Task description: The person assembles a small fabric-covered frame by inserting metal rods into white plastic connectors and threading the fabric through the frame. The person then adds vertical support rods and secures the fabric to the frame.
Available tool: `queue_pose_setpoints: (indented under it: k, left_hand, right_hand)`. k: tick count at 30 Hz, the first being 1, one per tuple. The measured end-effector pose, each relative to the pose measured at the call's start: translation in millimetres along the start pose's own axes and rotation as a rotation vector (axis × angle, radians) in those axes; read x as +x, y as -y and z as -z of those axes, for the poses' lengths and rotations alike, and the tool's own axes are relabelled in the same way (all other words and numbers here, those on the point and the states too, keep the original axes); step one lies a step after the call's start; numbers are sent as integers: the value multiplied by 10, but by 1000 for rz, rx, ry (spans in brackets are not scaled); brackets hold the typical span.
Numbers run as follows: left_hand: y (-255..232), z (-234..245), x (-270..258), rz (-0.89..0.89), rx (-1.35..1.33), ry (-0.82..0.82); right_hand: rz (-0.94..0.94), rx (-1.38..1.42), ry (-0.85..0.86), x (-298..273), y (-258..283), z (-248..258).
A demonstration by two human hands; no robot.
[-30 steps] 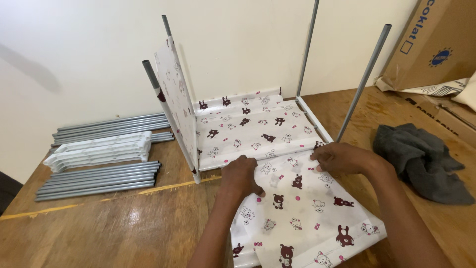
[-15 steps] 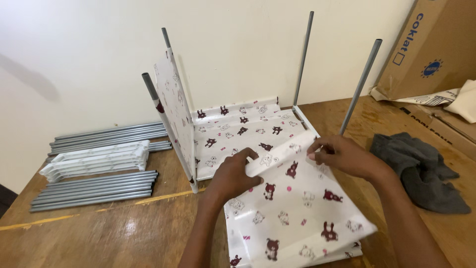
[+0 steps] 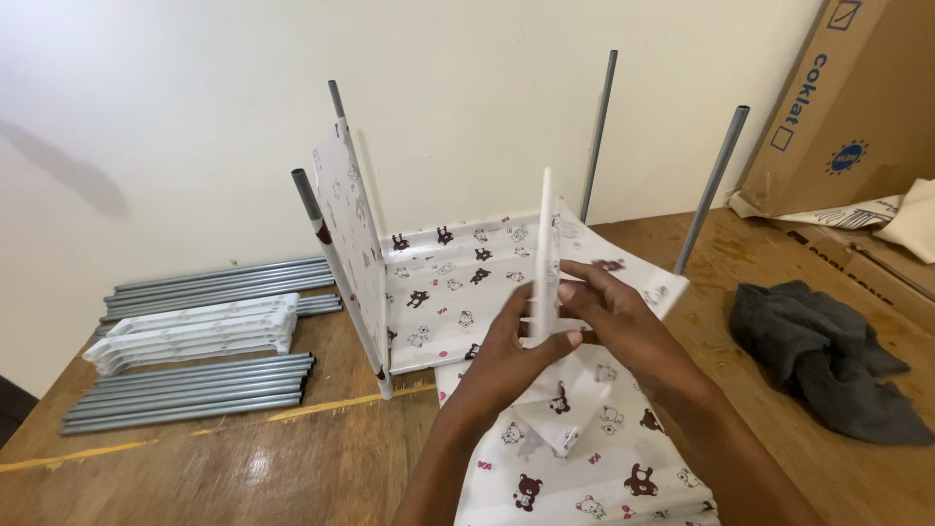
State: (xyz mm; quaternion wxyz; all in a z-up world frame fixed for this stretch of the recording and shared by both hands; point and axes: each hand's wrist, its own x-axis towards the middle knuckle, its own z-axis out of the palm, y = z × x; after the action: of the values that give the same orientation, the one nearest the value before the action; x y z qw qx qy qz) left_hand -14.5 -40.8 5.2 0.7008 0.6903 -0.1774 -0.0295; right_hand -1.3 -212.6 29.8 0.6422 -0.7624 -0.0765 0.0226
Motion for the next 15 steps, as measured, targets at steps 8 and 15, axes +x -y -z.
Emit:
queue_pose_setpoints:
  k: [8, 15]
  left_hand:
    - [404, 46, 184, -118, 25, -238]
    - [849, 133, 279, 211, -216, -330]
  right_hand:
    - [54, 137, 11, 47, -37, 127]
    - [82, 22, -23, -53, 124, 327]
